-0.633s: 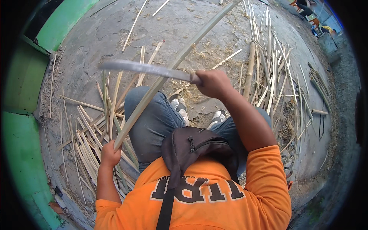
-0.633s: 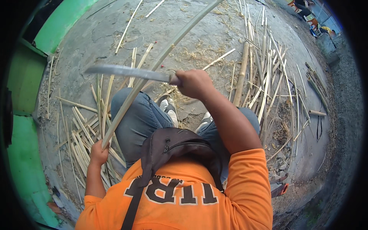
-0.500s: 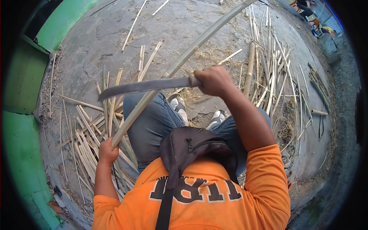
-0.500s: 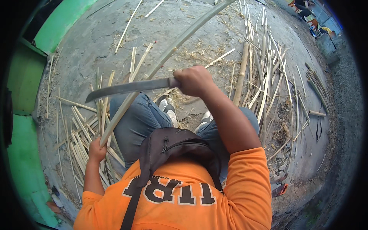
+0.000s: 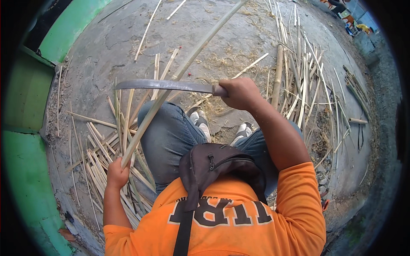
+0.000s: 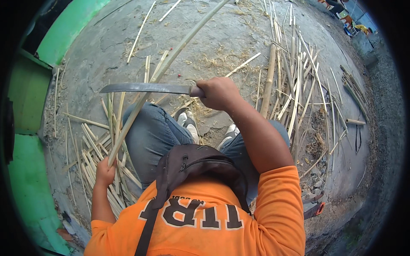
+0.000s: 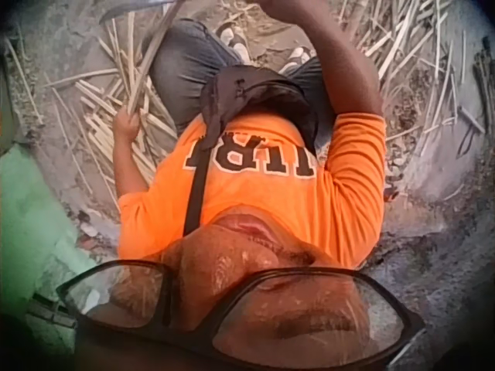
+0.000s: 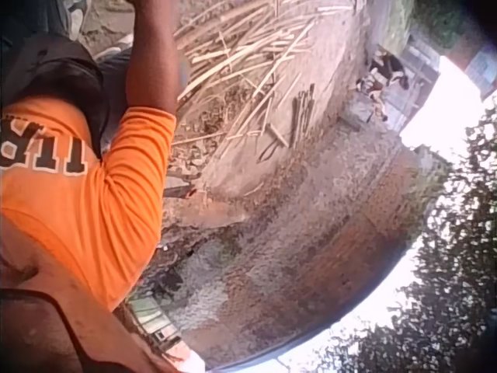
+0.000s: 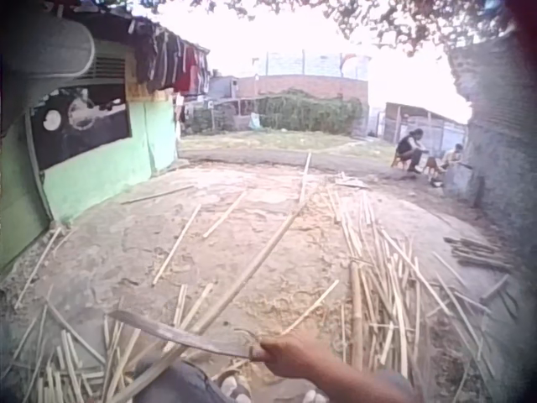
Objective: The person uses a knife to scrape and shave bamboo strips while sitting on the ground, refining the surface of the wood.
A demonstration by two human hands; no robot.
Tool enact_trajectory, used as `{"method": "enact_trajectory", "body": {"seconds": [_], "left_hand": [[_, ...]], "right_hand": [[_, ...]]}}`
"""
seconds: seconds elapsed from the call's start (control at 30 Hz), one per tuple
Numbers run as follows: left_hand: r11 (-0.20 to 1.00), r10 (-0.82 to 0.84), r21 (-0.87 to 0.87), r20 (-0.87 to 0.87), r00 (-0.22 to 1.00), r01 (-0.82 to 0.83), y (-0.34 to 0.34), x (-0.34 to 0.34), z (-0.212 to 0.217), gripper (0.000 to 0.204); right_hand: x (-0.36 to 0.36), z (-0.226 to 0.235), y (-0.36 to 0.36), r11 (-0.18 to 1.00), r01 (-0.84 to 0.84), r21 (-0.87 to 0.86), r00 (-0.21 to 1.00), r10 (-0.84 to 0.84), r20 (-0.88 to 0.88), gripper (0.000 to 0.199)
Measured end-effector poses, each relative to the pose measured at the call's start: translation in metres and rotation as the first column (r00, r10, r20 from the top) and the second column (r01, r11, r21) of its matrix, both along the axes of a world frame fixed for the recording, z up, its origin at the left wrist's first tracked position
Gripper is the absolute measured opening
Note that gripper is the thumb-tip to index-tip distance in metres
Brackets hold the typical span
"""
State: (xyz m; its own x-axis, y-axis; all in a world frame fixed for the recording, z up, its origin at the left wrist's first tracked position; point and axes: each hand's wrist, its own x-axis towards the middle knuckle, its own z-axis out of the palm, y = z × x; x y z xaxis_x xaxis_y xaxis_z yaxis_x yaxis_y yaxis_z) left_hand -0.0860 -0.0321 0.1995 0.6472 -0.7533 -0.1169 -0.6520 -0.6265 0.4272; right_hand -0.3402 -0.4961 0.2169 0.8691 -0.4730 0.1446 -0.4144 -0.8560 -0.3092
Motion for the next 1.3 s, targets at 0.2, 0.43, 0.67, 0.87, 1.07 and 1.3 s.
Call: {"method": "enact_trajectory", "body": {"seconds": [0.2,0.43,0.67,0.87,1.07,1.3], "left_hand": [[0.995,0.049,0.096,-0.166,0.985,-0.033,0.042,-0.041,0.002,0.025],[0.995,0.053,0.095,-0.130,0.990,-0.040,0.045,-0.044,-0.014,0.024],[0.994,0.084,0.088,-0.194,0.977,-0.067,0.047,-0.044,-0.034,0.026],[0.991,0.099,0.101,-0.142,0.985,-0.085,0.048,-0.051,-0.043,0.026],[0.995,0.098,0.034,-0.120,0.988,-0.095,0.045,-0.054,-0.044,0.026],[0.994,0.102,0.052,-0.134,0.986,-0.096,0.046,-0.054,-0.042,0.025]], "right_hand": [[-0.004,-0.002,-0.020,0.986,0.020,0.163,0.998,-0.029,0.052,0.017],[-0.007,-0.005,-0.015,0.989,0.045,0.138,0.999,-0.044,-0.010,0.016],[-0.010,-0.011,-0.029,0.990,0.118,0.080,0.992,-0.121,0.028,0.014],[0.000,-0.005,0.005,1.000,-0.017,0.025,0.997,0.015,0.078,0.011],[0.005,-0.012,-0.025,0.969,0.218,0.114,0.964,-0.232,0.128,0.013],[0.003,-0.011,0.001,0.990,0.046,0.136,0.987,-0.066,0.148,0.014]]}}
